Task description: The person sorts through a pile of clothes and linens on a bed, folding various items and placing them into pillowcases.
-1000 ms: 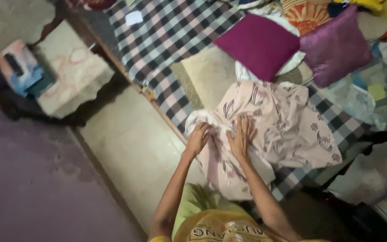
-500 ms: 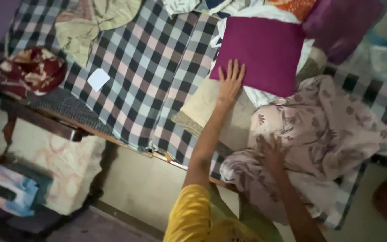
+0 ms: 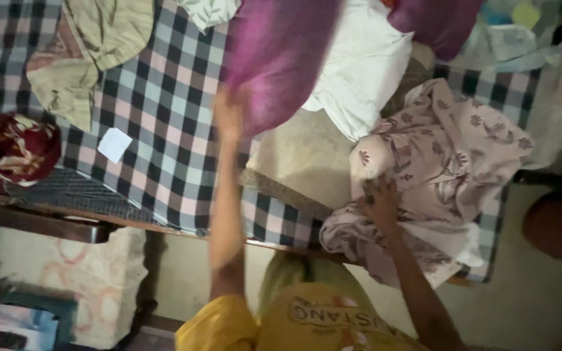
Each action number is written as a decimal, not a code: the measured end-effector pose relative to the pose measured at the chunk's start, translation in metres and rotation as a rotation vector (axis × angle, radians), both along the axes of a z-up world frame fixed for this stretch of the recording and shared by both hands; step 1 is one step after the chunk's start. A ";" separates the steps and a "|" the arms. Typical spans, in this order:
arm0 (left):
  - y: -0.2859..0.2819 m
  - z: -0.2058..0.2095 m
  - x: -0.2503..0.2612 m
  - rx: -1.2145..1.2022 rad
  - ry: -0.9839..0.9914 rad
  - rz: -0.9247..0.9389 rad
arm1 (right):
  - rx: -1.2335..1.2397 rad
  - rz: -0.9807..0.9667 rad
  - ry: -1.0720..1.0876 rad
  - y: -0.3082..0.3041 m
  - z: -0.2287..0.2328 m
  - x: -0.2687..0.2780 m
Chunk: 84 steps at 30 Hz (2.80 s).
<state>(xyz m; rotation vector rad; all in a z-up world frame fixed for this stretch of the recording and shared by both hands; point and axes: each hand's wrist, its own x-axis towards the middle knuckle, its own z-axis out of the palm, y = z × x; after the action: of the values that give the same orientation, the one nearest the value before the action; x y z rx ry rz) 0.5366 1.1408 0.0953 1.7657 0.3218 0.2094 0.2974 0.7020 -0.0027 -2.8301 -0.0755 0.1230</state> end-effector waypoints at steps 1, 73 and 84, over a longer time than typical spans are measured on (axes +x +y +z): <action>0.033 0.018 -0.027 -0.103 0.179 0.076 | 0.067 -0.053 -0.068 0.007 0.006 0.004; 0.121 0.041 -0.023 0.844 -0.262 -0.149 | 1.138 -0.230 -0.542 0.076 0.360 0.025; 0.290 0.054 -0.109 1.283 -0.443 -0.343 | 0.230 0.091 0.185 0.123 0.081 0.009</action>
<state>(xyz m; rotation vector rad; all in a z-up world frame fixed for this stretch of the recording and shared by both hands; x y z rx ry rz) 0.4274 1.4309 0.1496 2.8880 -0.5862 0.6377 0.3068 0.8254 0.0781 -2.5736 -0.1662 0.3703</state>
